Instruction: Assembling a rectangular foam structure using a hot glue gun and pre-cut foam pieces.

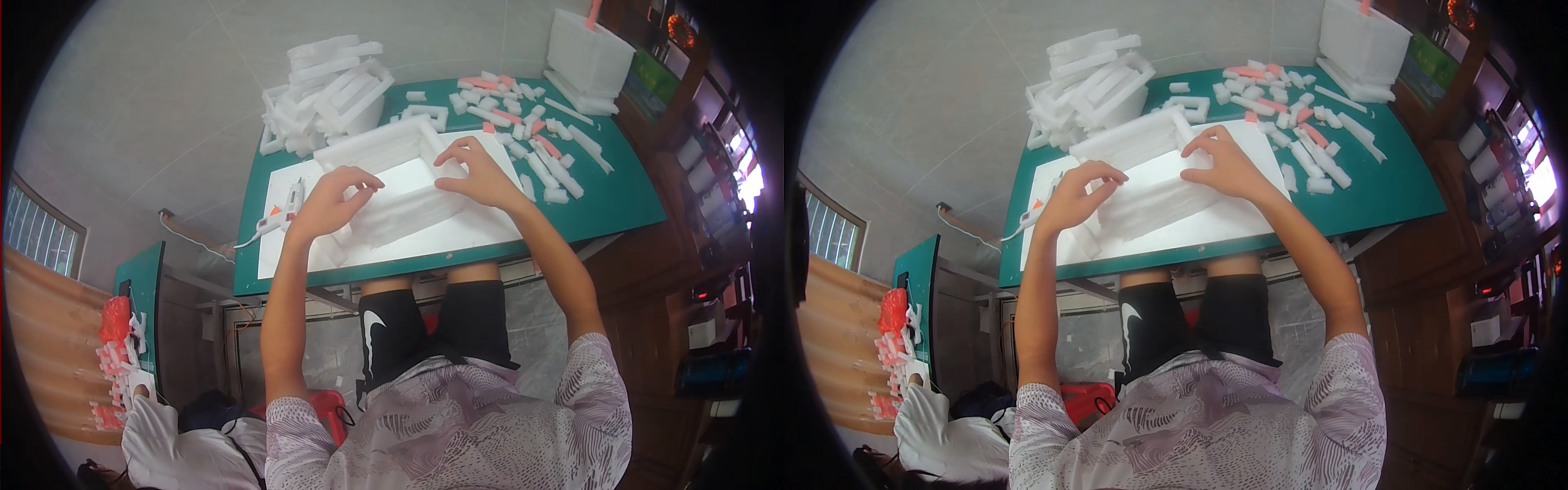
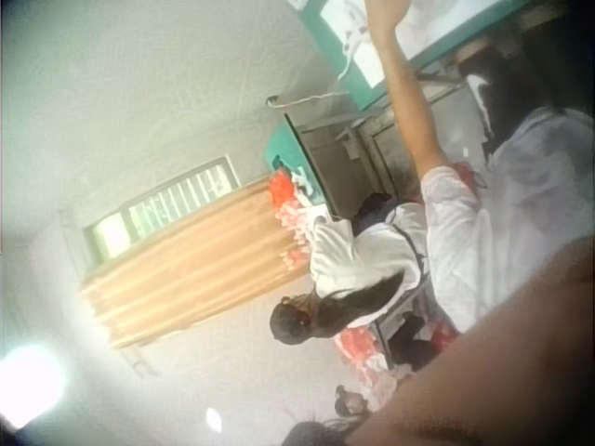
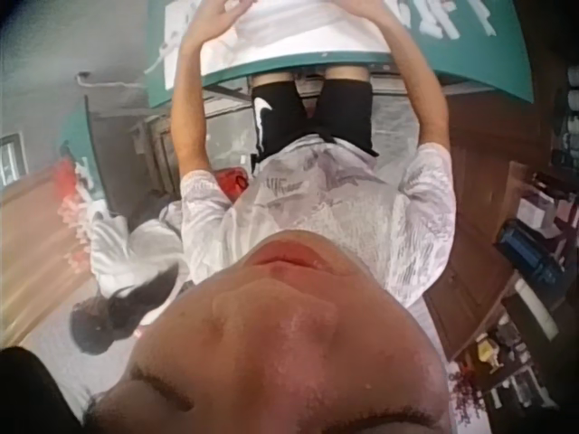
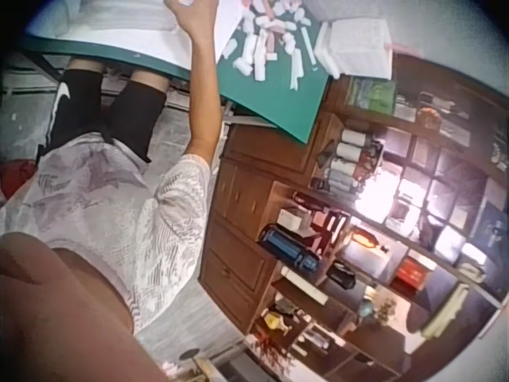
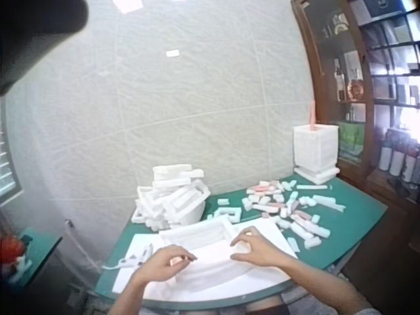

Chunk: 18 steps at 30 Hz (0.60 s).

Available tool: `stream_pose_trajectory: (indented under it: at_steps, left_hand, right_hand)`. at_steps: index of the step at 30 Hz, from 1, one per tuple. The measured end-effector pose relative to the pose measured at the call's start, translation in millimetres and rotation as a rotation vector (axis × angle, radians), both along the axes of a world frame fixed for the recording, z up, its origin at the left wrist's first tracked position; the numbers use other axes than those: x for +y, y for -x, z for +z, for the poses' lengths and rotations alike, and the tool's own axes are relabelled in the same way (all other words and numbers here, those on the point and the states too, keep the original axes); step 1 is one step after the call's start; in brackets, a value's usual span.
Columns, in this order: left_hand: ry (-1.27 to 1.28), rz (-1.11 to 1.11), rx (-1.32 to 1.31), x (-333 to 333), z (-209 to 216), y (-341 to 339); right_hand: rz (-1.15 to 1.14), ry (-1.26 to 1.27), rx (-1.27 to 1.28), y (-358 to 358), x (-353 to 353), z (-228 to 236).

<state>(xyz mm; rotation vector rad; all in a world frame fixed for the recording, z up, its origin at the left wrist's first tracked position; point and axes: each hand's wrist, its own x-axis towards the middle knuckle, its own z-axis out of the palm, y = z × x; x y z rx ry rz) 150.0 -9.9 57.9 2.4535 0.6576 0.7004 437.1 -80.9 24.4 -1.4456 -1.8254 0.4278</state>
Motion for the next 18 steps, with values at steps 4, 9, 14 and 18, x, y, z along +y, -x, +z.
stream_pose_trajectory:
  at_steps: [4,9,14,18]
  left_hand:
    - [0.069,-0.014,0.101,0.8,9.9,-0.8]
    - [0.155,-0.074,0.105,6.2,6.3,-0.6]
    - [0.214,-0.115,0.133,11.8,6.0,-14.7]
    - [0.189,-0.195,0.194,20.4,2.8,-31.6]
  right_hand:
    - [-0.003,0.024,0.018,0.9,-0.2,-0.7]
    - [-0.008,0.031,0.037,0.8,-0.6,-1.4]
    - [0.006,0.098,0.138,0.3,0.3,0.2]
    - [0.013,0.133,0.184,0.9,3.9,-4.2]
